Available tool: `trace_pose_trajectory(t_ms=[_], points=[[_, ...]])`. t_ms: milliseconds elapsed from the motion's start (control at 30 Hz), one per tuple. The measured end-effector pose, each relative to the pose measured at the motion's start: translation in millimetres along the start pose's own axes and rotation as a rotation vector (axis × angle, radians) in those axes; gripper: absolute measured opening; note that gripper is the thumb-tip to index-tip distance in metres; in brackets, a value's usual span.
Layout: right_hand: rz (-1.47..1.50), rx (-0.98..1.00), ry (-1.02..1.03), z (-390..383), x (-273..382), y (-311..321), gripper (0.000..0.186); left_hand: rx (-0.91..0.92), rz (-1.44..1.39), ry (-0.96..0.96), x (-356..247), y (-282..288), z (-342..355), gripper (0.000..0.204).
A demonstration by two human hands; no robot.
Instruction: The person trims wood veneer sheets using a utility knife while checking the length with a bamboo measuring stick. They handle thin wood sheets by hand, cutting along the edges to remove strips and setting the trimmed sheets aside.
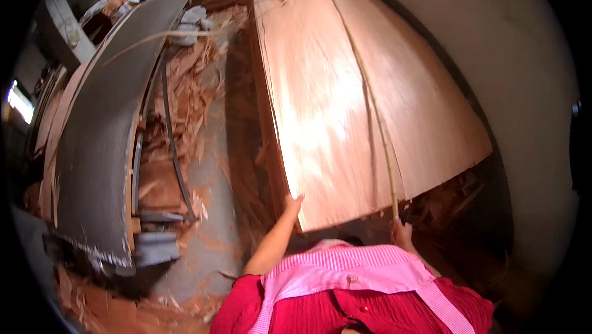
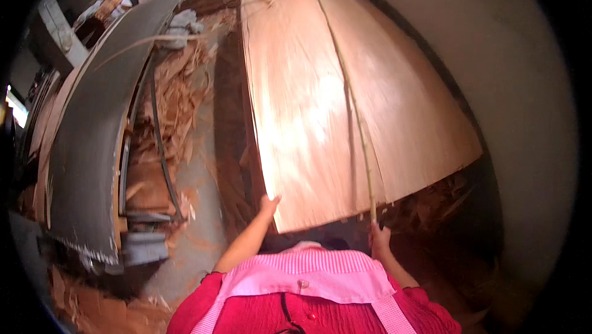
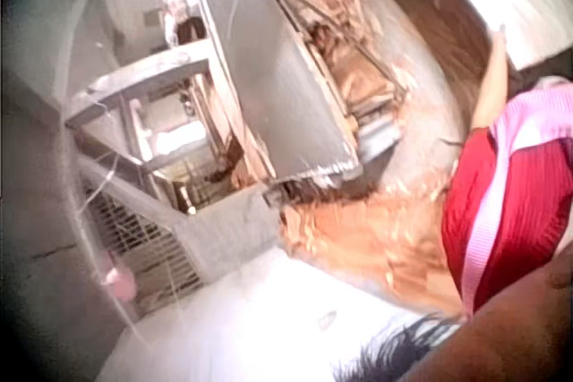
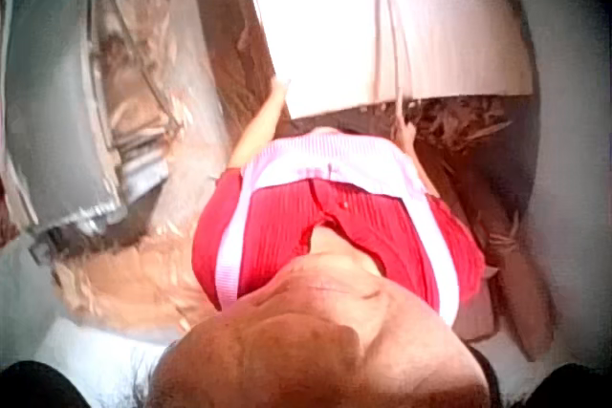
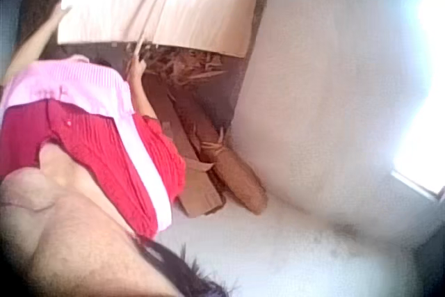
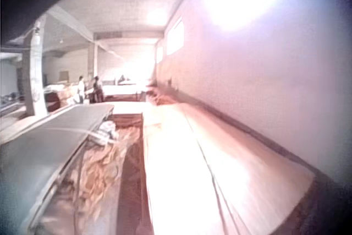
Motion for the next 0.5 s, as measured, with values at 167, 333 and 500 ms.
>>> trace_pose_trajectory(t_ms=[167,333,500], points=[[-0.007,-0.073,0.006,-22.6,47.9,-22.5,0.028,0.15,-0.195,0.268,-57.8,-45.2,-10.1,0.032],[-0.042,-0.11,-0.013,-37.3,29.2,-30.5,0.028,0.236,-0.4,0.326,-50.1,-45.3,-9.1,0.032],[0.059,-0.053,-0.01,-37.3,9.0,-19.6,0.028,0.216,-0.466,0.346,-41.9,-55.5,1.8,0.034]])
Point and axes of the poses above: each hand's wrist, its own z-axis towards the middle knuckle, its own y-axis out of the back of the hand, x = y × z, the point moved 10 cm from there along z, towards the middle knuckle
